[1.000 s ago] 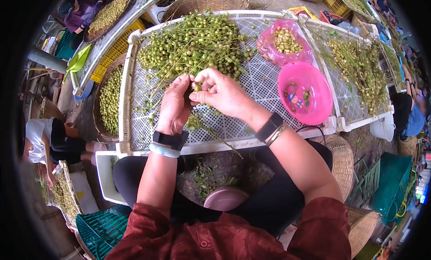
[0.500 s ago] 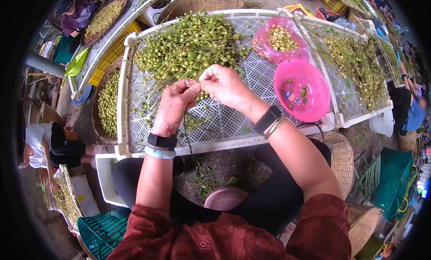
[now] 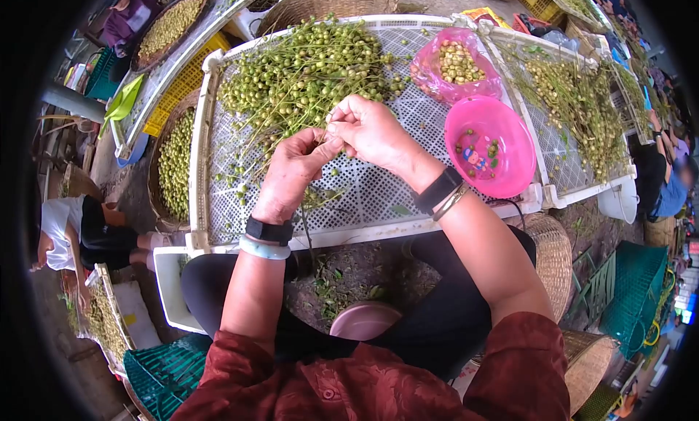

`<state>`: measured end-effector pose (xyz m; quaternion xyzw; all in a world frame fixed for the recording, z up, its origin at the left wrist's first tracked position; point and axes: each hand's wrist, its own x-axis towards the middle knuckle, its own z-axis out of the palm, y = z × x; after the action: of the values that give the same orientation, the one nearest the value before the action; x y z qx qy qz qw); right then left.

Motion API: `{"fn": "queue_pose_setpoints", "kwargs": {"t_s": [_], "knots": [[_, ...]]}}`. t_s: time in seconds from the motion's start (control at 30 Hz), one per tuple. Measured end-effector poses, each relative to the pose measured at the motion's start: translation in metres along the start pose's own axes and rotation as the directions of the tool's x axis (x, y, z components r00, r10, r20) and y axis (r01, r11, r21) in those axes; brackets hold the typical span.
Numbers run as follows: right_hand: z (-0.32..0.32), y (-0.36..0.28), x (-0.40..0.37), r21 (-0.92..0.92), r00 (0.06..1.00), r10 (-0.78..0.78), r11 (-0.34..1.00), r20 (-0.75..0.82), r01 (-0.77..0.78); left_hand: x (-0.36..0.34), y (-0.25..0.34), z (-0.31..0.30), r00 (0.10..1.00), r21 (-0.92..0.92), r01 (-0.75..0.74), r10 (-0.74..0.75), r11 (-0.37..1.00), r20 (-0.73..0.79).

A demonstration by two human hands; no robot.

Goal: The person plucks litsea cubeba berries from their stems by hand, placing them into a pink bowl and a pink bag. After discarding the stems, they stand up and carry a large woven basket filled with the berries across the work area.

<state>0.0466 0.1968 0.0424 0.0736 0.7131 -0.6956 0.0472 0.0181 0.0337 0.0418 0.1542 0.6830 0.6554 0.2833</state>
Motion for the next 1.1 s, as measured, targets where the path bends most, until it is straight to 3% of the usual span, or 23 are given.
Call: {"fn": "queue_pose_setpoints", "kwargs": {"t_s": [0.13,0.23,0.33,0.43,0.47,0.53,0.57,0.6,0.67,0.7,0.73,0.8,0.87,0.93,0.97,1.0,1.1], "knots": [[0.000,-0.009,-0.005,0.024,0.994,0.093,0.995,0.052,-0.094,0.005,-0.011,-0.003,0.994,0.079,-0.110,0.108,0.991,0.032],[-0.004,-0.001,-0.002,0.168,0.990,0.097,0.979,0.107,-0.114,0.002,-0.007,-0.001,0.996,0.008,-0.085,0.085,0.996,0.013],[0.000,-0.001,-0.002,0.101,0.997,0.053,0.993,0.048,-0.057,-0.003,0.004,0.003,0.999,-0.027,-0.045,0.045,0.999,-0.001],[-0.002,0.008,0.005,-0.237,0.974,-0.220,0.951,-0.060,0.200,-0.001,-0.004,-0.003,0.997,0.076,-0.036,0.041,0.996,-0.063],[-0.007,0.012,0.008,-0.253,0.966,-0.248,0.942,-0.078,0.222,-0.001,-0.004,-0.004,0.996,0.021,-0.021,0.023,1.000,-0.091],[-0.018,0.014,0.011,-0.285,0.981,-0.186,0.945,-0.057,0.163,0.000,-0.004,-0.009,0.989,-0.085,0.002,-0.014,0.996,-0.149],[-0.020,0.006,0.006,-0.319,0.997,0.069,0.945,-0.033,-0.076,0.003,-0.005,-0.013,0.986,-0.209,0.041,-0.073,0.977,-0.151],[-0.023,0.014,0.004,-0.505,0.996,-0.091,0.860,-0.007,0.076,0.004,-0.007,-0.018,0.985,-0.319,0.042,-0.093,0.947,-0.146],[-0.020,0.023,0.001,-0.783,0.914,-0.382,0.522,0.139,0.338,0.008,-0.013,-0.030,0.987,-0.505,0.032,-0.106,0.862,-0.117],[-0.020,0.025,-0.001,-0.700,0.974,-0.175,0.677,0.147,0.227,0.009,-0.015,-0.033,0.991,-0.579,0.027,-0.096,0.815,-0.088],[-0.013,0.024,-0.004,-0.607,0.969,-0.138,0.759,0.204,0.236,0.010,-0.019,-0.037,0.995,-0.630,0.035,-0.086,0.776,-0.051],[0.005,0.022,-0.010,-0.507,0.945,0.095,0.858,0.314,0.082,0.013,-0.026,-0.042,0.998,-0.723,0.062,-0.060,0.689,0.028],[0.028,0.034,-0.021,-0.439,0.932,-0.050,0.872,0.360,0.216,0.015,-0.025,-0.042,0.999,-0.769,0.028,-0.049,0.639,-0.004],[0.044,0.037,-0.022,-0.311,0.907,-0.012,0.937,0.421,0.157,0.015,-0.022,-0.041,0.996,-0.788,-0.025,-0.053,0.615,-0.072],[0.046,0.036,-0.019,-0.306,0.898,0.066,0.949,0.436,0.078,0.015,-0.031,-0.050,0.998,-0.754,-0.036,0.061,0.656,0.005],[0.046,0.034,-0.018,-0.303,0.882,0.144,0.953,0.448,-0.002,0.014,-0.036,-0.051,0.998,-0.742,-0.047,0.004,0.669,-0.060],[0.045,0.034,-0.013,-0.139,0.950,0.093,0.989,0.297,-0.053,0.001,-0.029,-0.050,0.966,-0.654,-0.058,-0.123,0.754,-0.227]]}}
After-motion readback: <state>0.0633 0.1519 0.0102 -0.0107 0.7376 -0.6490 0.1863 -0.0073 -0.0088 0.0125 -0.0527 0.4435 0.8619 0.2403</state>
